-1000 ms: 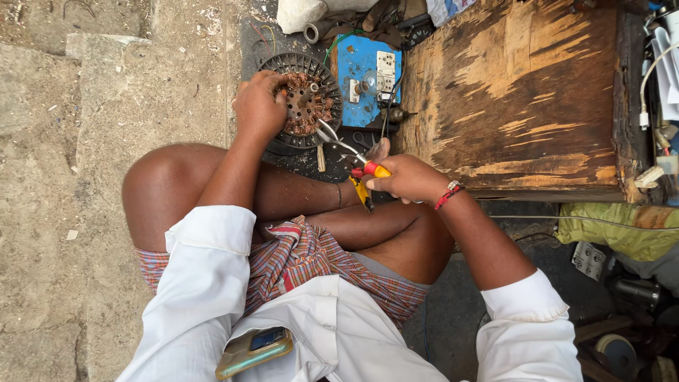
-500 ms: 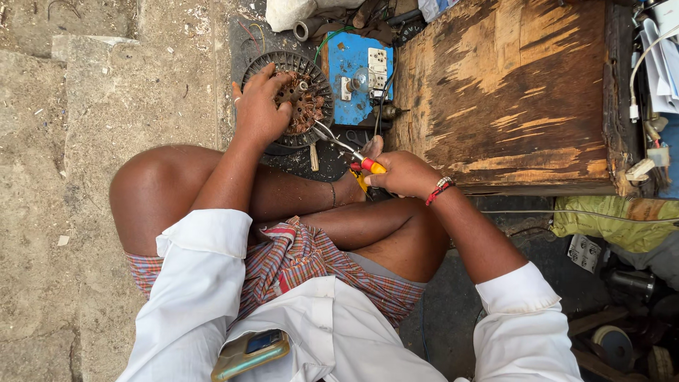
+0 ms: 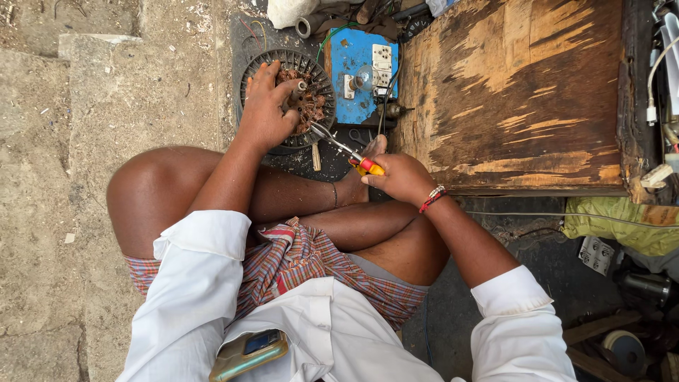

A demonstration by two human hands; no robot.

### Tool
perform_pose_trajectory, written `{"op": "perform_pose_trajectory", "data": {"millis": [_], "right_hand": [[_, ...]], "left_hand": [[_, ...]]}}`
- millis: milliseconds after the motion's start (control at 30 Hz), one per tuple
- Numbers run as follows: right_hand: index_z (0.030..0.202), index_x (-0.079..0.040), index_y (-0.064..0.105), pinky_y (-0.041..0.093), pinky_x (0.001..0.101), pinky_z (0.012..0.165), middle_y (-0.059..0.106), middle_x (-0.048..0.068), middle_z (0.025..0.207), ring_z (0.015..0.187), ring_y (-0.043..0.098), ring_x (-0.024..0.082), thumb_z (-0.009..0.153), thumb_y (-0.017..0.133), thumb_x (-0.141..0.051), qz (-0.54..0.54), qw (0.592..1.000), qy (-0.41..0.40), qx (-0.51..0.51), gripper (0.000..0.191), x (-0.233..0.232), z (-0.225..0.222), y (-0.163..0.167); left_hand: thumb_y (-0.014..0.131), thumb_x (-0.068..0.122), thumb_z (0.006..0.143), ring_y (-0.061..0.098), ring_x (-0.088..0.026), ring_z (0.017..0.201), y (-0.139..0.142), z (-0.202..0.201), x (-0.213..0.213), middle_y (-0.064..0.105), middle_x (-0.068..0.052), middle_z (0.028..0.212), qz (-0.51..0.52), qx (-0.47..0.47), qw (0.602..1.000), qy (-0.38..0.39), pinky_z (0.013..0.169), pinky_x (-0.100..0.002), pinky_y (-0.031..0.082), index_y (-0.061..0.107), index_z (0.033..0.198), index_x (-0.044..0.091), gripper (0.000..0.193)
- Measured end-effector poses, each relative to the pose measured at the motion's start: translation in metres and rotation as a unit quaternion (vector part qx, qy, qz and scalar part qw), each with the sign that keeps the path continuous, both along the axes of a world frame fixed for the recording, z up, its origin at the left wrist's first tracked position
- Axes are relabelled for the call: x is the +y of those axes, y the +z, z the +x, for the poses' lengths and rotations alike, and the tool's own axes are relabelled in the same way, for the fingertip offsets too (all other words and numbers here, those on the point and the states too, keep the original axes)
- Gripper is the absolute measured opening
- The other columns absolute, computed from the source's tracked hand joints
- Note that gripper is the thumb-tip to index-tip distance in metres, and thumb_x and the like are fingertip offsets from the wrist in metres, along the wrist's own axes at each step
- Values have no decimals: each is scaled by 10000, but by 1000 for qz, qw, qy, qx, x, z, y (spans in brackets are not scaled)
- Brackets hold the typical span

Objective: The person sits on the ground holding a motor rotor with copper windings and uses pliers to pull and cut wire ends from the armature. They then use a thin file-like tool to work inside the slots, holding the rotor in their lap.

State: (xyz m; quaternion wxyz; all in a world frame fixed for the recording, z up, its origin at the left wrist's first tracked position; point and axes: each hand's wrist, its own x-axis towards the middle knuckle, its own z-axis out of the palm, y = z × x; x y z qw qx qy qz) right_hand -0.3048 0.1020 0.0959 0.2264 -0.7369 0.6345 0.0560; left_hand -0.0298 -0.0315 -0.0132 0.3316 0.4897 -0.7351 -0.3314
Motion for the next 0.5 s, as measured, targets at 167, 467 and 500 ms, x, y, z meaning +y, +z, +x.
{"op": "perform_pose_trajectory", "data": {"millis": [167,467,500], "right_hand": [[962,-124,722,504,469,631,690,149,760,706,680,358,862,761,-452,-11,999,-18,-49,345,2,-10,-20],[904,-111,708,507,486,569,683,149,704,641,668,377,859,782,-447,-134,990,19,-44,347,7,-11,-43],[911,-116,713,506,490,554,679,146,685,619,665,379,860,779,-448,-156,987,26,-40,342,8,-10,-44]], "left_hand": [[675,125,752,308,-456,1493,-5,0,0,400,-282,1561,-35,7,999,-2,1240,-573,198,699,1310,115,559],[675,56,774,348,-471,1463,-15,-5,0,422,-277,1538,-82,-9,997,5,1225,-554,264,697,1279,74,506],[673,52,775,348,-472,1462,-16,-6,1,420,-278,1539,-82,-12,997,3,1226,-553,268,696,1273,70,499]]}}
